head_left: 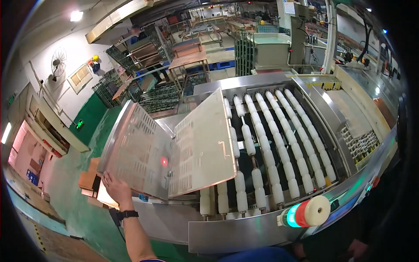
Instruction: Operating an industrial machine with rollers and then walking to a different part of the factory floor through a plastic curtain.
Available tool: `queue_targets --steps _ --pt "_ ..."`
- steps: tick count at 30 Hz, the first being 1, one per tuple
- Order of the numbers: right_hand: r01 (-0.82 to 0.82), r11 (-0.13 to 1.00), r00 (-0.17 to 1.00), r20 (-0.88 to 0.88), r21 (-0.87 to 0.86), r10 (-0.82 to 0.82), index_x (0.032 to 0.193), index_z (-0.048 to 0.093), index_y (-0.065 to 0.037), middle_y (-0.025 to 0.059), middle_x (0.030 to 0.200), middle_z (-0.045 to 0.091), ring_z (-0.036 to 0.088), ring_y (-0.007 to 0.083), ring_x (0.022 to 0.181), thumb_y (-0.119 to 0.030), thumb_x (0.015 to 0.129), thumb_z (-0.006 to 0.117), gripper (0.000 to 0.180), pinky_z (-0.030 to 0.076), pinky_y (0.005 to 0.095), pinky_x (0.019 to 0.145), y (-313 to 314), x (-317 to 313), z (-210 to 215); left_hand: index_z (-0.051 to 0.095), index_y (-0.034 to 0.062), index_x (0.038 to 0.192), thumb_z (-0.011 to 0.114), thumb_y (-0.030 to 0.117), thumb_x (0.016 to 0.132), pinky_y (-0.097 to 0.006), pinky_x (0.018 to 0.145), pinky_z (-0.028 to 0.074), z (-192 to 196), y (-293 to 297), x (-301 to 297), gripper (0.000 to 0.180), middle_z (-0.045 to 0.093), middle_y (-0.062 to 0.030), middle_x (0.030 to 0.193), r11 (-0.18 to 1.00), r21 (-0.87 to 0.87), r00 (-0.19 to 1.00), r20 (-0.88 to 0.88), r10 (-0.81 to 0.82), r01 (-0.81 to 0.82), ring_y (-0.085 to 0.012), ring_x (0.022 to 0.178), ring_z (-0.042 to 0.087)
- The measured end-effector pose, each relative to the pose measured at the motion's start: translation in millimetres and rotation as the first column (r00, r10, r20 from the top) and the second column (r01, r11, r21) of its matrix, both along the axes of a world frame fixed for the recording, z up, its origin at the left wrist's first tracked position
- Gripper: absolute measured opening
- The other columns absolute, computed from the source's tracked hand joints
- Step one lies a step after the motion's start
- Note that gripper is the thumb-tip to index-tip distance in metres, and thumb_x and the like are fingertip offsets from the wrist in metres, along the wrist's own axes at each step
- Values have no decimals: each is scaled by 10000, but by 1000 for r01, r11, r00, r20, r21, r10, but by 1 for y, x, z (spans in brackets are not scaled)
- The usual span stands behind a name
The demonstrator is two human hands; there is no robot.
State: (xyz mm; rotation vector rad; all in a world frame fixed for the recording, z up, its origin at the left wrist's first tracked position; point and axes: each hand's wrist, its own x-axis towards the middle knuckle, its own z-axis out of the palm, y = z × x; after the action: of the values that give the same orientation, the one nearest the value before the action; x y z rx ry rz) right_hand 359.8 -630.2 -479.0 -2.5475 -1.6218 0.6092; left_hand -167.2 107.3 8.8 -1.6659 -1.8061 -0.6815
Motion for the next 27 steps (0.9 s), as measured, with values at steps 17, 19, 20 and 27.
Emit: queue_targets --steps 17,19,20,27 --pt "17 1000 1000 -15 -22 -17 976 716 -100 192 887 715 696 391 764 -260 900 617 204 542 538 685 10 6 6 503 -55 1360 573 65 917 -519 1100 414 -7 0 1 464 539 -244 1307 977 211 981 178 -79 40 -430 1264 497" --pt "19 1000 1000 -20 -23 -20 980 716 -99 193 887 714 696 392 766 -259 900 617 205 543 538 686 12 6 10 515 -57 1338 564 73 938 -506 1094 423 -13 1 0 423 547 -240 1289 947 311 952 256 -168 83 -415 1251 512" --pt "20 999 1000 -21 -27 -20 982 716 -99 194 888 714 696 393 767 -259 900 617 205 543 538 687 13 7 12 522 -58 1326 566 82 947 -494 1084 430 -15 3 -1 407 550 -238 1284 959 281 897 411 -164 47 -405 1236 524" --pt "17 999 999 -32 -46 -18 996 714 -97 197 890 713 695 396 773 -255 903 616 208 544 537 690 17 8 25 545 -59 1290 582 126 962 -450 975 464 -35 11 -5 378 559 -215 1235 977 209 708 685 -170 32 -352 1094 574"
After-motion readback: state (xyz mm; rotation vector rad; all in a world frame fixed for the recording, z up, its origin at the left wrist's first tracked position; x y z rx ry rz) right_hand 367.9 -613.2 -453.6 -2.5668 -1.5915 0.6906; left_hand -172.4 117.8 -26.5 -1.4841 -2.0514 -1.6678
